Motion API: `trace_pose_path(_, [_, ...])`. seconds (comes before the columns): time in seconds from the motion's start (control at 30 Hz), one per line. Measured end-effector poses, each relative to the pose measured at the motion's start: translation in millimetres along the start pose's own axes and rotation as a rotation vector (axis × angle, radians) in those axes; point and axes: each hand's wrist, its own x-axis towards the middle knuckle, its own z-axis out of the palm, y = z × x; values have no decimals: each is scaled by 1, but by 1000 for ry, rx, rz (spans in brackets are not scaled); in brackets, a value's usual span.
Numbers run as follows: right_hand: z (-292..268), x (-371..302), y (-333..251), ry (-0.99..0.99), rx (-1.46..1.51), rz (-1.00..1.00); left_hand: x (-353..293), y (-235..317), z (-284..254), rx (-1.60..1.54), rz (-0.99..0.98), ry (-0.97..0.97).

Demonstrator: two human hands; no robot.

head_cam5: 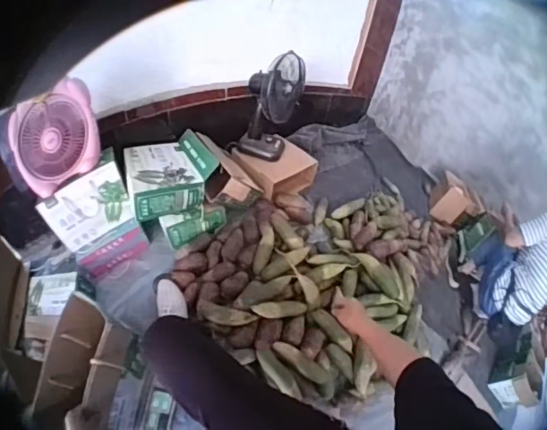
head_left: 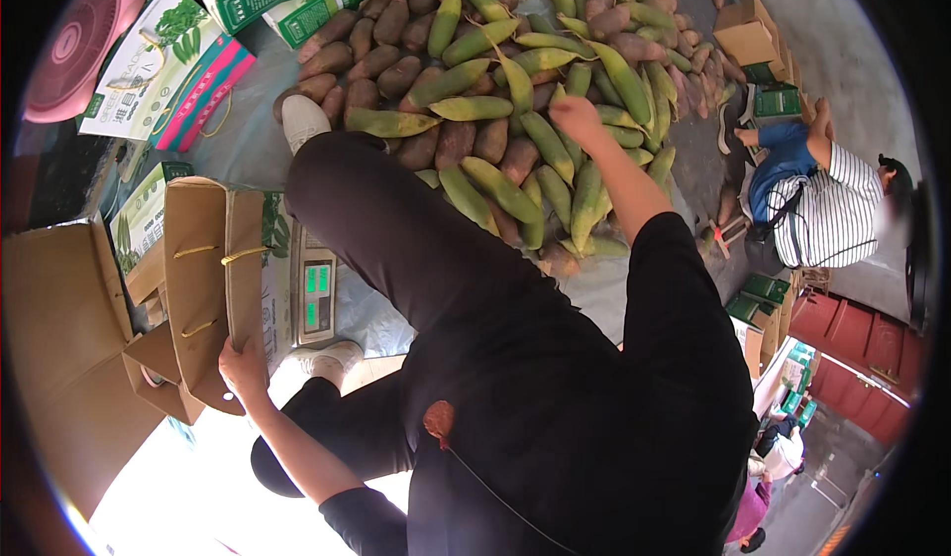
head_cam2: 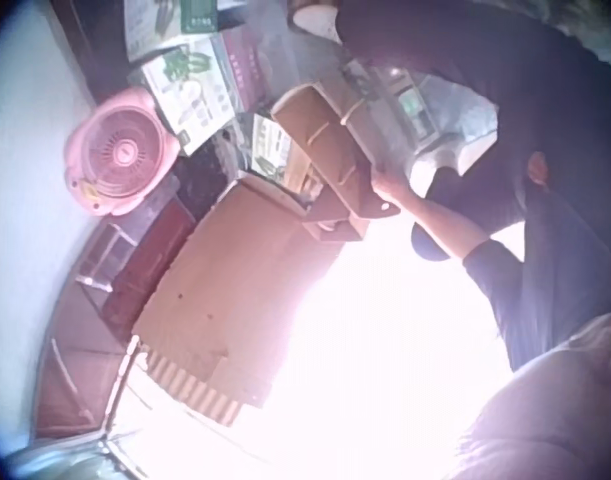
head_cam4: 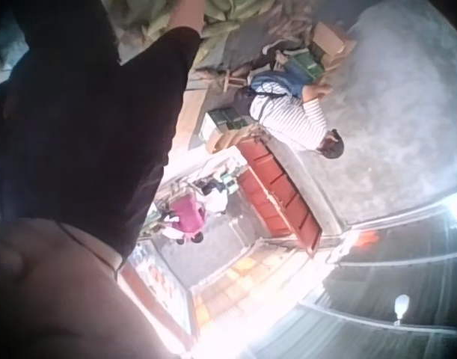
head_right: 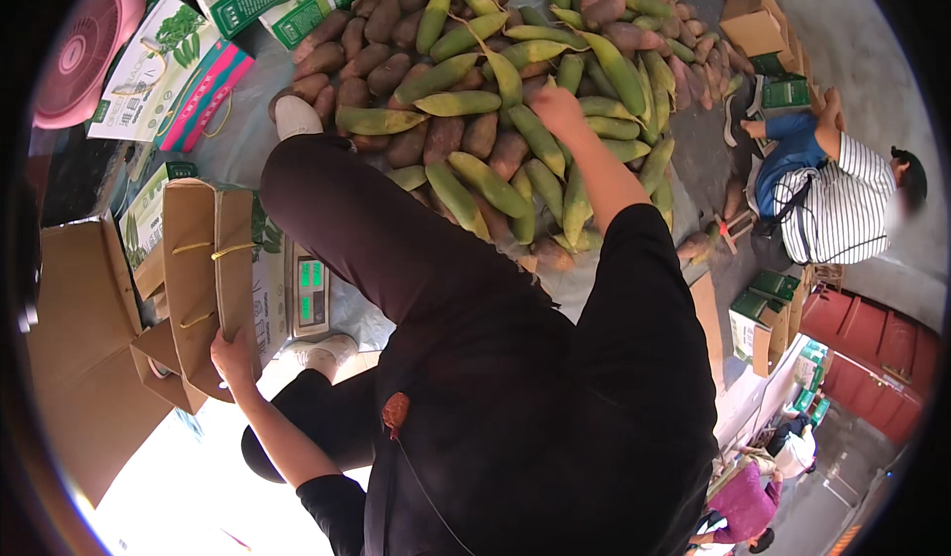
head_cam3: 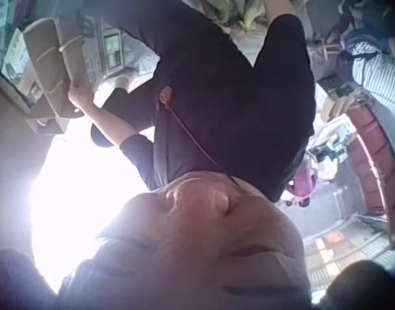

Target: Picking up produce from a pile on the floor, weighing it on a scale, and placing it into cardboard boxes.

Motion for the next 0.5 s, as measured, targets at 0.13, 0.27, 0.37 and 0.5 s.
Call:
trace_pose_path(0.13, [34, -66, 139, -7, -20, 389, 3, -5, 1, -23, -10, -10])
trace_pose_path(0.27, [43, -141, 227, -460, -796, 221, 16, 0, 26, -76, 62, -30])
trace_pose_path(0.37, [93, -154, 209, -425, -409, 521, 4, -11, 1, -5, -4, 5])
trace_pose_path(0.5, [113, -169, 140, -165, 375, 818, -7, -19, -14, 16, -51, 52])
